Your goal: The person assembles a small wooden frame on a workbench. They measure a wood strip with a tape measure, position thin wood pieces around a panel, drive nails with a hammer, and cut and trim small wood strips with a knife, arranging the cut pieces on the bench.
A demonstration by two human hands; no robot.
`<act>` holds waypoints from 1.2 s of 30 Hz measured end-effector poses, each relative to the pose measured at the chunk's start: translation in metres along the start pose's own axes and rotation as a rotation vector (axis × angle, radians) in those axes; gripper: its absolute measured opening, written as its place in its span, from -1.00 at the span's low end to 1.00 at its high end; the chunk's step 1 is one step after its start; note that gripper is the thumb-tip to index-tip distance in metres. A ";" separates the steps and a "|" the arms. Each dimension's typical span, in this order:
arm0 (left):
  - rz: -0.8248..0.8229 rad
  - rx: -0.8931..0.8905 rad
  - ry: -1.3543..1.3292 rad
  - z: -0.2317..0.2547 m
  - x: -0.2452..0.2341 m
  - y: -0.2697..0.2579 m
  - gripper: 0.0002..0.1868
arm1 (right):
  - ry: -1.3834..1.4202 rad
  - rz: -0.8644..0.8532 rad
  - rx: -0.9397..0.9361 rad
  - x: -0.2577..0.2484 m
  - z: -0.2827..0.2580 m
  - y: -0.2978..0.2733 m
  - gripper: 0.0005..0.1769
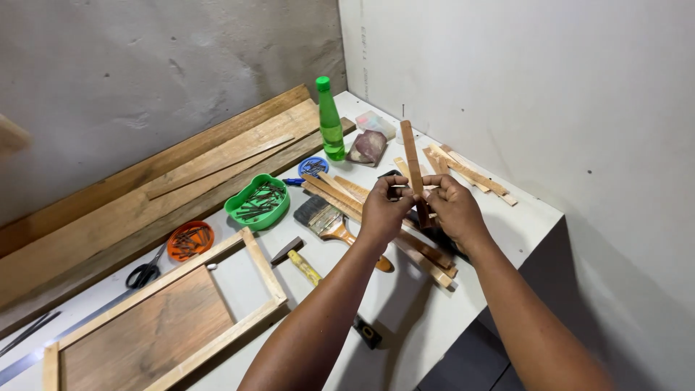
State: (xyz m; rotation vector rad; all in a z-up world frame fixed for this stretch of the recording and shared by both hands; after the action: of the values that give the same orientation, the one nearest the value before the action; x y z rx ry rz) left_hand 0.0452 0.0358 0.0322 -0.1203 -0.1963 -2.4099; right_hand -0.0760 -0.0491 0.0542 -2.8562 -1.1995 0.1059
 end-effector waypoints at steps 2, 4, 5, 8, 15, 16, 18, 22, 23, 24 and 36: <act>-0.003 0.012 0.017 0.012 -0.013 -0.015 -0.64 | -0.115 0.019 -0.039 0.014 -0.009 -0.013 -0.73; -0.004 0.022 0.033 0.023 -0.026 -0.030 -0.64 | -0.232 0.036 -0.079 0.027 -0.013 -0.017 -0.73; 0.028 0.049 0.090 0.029 -0.036 -0.037 -0.62 | -0.168 -0.014 -0.067 0.037 -0.005 -0.014 -0.72; 0.066 0.108 0.163 0.041 -0.066 -0.055 -0.61 | -0.114 -0.114 -0.070 0.070 -0.003 -0.020 -0.66; 0.038 0.063 -0.008 0.047 -0.142 -0.089 -0.65 | -0.178 -0.235 -0.062 0.153 -0.022 -0.042 -0.67; 0.061 0.065 -0.009 0.050 -0.154 -0.094 -0.65 | -0.183 -0.258 -0.064 0.164 -0.017 -0.042 -0.67; 0.092 0.061 -0.023 0.054 -0.175 -0.104 -0.66 | 0.011 -0.368 -0.122 0.191 -0.014 -0.044 -0.70; 0.205 0.087 0.052 0.070 -0.220 -0.137 -0.61 | -0.095 -0.391 -0.159 0.240 -0.031 -0.061 -0.73; 0.217 0.088 -0.014 0.067 -0.233 -0.140 -0.59 | -0.046 -0.426 -0.160 0.255 -0.037 -0.067 -0.71; 0.229 0.090 -0.081 0.064 -0.247 -0.144 -0.57 | 0.003 -0.461 -0.158 0.270 -0.043 -0.073 -0.66; 0.507 0.104 0.109 0.128 -0.386 -0.295 -0.64 | -0.017 -0.774 -0.215 0.445 -0.056 -0.168 -0.49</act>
State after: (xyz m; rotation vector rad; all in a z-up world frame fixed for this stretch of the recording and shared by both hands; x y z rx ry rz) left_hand 0.1414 0.5270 0.0717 0.0101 -0.2120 -1.8920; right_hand 0.1191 0.3856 0.0998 -2.3127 -2.3210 -0.0314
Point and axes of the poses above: each hand's wrist, its own y-axis towards the middle knuckle, its own x-axis out of the palm, z = x × y, the point moved 9 cm from there along y, towards the middle knuckle, and after that the axes turned 2 degrees about x, right-handed, at the moved point
